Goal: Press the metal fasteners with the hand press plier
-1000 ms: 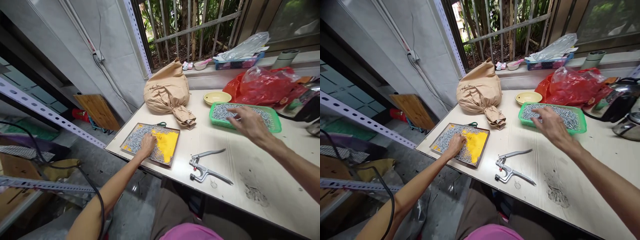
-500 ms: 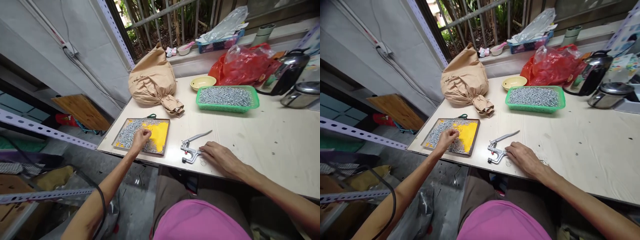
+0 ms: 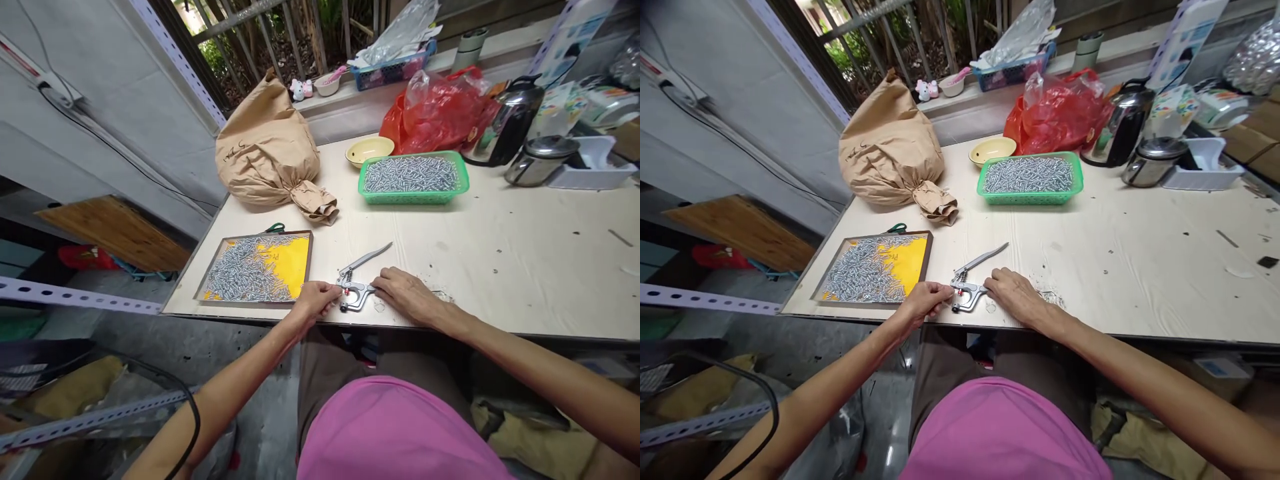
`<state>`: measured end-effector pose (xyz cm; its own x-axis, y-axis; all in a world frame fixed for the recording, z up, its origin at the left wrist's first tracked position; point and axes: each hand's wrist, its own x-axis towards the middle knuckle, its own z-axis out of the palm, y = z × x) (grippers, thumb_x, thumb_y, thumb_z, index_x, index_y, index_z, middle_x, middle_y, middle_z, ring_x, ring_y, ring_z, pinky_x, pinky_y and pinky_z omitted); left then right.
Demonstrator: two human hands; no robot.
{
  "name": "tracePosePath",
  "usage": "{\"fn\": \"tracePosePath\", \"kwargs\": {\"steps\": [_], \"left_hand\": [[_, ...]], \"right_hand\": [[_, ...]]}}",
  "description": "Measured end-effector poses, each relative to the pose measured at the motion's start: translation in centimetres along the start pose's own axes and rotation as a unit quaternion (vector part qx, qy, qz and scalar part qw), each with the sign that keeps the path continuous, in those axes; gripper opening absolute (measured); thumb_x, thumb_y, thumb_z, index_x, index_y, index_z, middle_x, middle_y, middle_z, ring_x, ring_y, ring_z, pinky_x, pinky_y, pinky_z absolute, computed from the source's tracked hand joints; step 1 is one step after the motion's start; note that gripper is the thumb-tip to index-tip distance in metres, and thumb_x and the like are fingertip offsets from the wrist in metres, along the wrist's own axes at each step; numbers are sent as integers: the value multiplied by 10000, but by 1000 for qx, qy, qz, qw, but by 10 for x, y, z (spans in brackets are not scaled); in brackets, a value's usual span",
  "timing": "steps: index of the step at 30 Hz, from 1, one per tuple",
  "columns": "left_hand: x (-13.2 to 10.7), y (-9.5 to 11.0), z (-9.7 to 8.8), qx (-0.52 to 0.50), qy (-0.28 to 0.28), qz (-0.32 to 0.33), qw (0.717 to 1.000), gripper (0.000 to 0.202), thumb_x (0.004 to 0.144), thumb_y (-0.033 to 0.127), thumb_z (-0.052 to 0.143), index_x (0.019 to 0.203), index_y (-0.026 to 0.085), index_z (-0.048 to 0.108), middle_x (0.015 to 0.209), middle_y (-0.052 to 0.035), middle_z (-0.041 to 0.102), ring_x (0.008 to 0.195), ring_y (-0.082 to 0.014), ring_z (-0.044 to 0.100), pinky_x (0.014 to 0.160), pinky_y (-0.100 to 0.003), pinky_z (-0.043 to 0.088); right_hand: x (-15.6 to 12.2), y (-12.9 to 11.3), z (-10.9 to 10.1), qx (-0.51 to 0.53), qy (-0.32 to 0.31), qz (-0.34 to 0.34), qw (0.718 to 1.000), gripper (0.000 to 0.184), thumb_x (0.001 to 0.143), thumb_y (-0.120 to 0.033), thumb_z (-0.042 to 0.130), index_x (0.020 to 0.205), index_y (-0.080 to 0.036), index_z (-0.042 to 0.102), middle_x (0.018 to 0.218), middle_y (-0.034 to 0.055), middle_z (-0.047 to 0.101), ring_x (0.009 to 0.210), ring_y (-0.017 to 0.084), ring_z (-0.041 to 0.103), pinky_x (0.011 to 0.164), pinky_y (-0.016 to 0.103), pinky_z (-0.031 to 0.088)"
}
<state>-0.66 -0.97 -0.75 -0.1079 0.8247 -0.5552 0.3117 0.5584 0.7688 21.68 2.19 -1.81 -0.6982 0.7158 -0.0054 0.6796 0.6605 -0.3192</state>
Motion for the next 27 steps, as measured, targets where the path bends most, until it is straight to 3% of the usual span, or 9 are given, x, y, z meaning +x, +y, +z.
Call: {"fn": "tracePosePath", "kwargs": {"steps": [6, 12, 18, 21, 22, 24, 27], "left_hand": [[5, -8, 9, -70, -49, -39, 996, 328, 653, 382, 743, 604, 121, 551, 456, 58, 452, 329, -17, 303, 331, -174, 163], [4, -2, 10, -32, -39, -53, 997, 266, 701, 315, 715, 620, 115, 560, 400, 73, 414, 311, -24, 294, 329, -178, 158], [9, 3, 5, 19, -76, -70, 994, 228, 773, 206, 624, 582, 126, 528, 388, 68, 421, 304, -26, 285, 335, -180, 183], [12, 3, 4, 45, -84, -68, 993, 235, 788, 199, 604, 576, 136, 522, 367, 73, 404, 294, -35, 280, 333, -190, 183], [12, 3, 4, 50, -88, -65, 993, 241, 789, 200, 602, 571, 139, 518, 361, 75, 399, 292, -37, 280, 334, -192, 185], [12, 3, 4, 65, -93, -57, 992, 255, 787, 205, 604, 558, 143, 512, 352, 74, 399, 286, -39, 285, 336, -195, 185], [12, 3, 4, 100, -100, -40, 989, 278, 782, 243, 617, 542, 149, 512, 334, 72, 396, 276, -46, 300, 337, -204, 170]], "right_hand": [[1, 2, 3, -15, 3, 3, 1000, 245, 960, -253, 405, 926, -161, 630, 907, 85, 595, 856, 180, 534, 727, 270, 387], [2, 3, 8, -23, 11, 9, 1000, 222, 952, -248, 425, 930, -166, 629, 915, 80, 595, 856, 184, 529, 710, 273, 368], [1, 2, 6, -17, -3, 18, 1000, 239, 950, -240, 413, 935, -161, 638, 913, 89, 595, 849, 185, 530, 724, 286, 380], [-2, 7, 3, 1, 16, -5, 1000, 232, 931, -298, 457, 1025, -182, 634, 1029, 110, 589, 927, 210, 526, 781, 321, 398], [-2, 10, 2, 3, 28, -14, 999, 273, 910, -347, 495, 1103, -194, 613, 1132, 129, 565, 1008, 237, 511, 823, 351, 400], [0, 18, 1, -9, 38, -20, 999, 526, 833, -478, 581, 1274, -200, 512, 1354, 172, 432, 1199, 316, 411, 921, 438, 372], [9, 32, 0, -45, 2, -5, 999, 884, 708, -644, 629, 1397, -156, 367, 1476, 219, 262, 1332, 405, 236, 1005, 554, 283]]}}
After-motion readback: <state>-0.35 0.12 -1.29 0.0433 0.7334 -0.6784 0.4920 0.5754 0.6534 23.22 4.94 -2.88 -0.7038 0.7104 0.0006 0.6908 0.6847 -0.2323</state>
